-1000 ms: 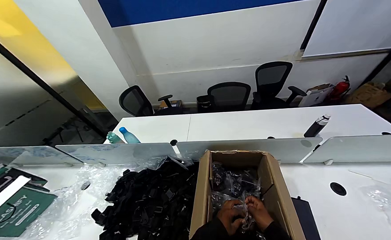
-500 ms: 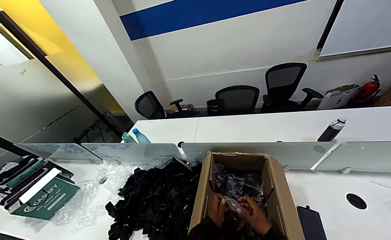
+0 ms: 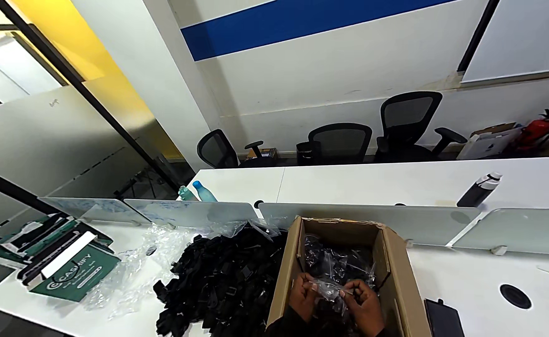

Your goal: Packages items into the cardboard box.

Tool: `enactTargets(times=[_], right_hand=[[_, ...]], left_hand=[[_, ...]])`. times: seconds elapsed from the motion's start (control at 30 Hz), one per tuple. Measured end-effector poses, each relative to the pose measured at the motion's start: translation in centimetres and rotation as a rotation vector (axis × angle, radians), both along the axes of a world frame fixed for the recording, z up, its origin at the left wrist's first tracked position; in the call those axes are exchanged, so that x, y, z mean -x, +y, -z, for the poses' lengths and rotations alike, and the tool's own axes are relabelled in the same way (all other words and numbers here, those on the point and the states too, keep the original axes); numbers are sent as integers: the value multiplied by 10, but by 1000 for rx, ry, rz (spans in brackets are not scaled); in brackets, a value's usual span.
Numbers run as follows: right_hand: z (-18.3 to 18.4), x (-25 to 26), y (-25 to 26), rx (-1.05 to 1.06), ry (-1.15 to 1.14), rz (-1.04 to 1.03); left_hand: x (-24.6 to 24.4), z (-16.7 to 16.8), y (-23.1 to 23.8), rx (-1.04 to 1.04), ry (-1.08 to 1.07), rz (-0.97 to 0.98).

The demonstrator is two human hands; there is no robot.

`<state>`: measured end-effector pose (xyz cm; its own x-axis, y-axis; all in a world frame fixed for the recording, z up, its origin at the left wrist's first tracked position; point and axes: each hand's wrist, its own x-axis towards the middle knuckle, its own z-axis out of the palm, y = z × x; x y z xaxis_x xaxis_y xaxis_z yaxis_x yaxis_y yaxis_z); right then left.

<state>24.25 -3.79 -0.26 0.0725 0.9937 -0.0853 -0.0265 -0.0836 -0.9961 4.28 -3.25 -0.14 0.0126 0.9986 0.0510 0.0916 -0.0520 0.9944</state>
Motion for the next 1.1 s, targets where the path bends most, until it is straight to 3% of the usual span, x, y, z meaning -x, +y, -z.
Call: enactTargets(times=[0.13, 0.53, 0.93, 1.1], right_hand=[[0, -1, 0, 25, 3, 26], [5, -3, 3, -61, -99, 106], [11, -1, 6, 10, -162, 54], [15, -1, 4, 17, -304, -49]], left_hand=[[1, 5, 2, 45, 105, 148], [1, 7, 12, 44, 182, 54], [2, -11, 17, 348, 476, 168], [4, 2, 17, 145, 529, 317]])
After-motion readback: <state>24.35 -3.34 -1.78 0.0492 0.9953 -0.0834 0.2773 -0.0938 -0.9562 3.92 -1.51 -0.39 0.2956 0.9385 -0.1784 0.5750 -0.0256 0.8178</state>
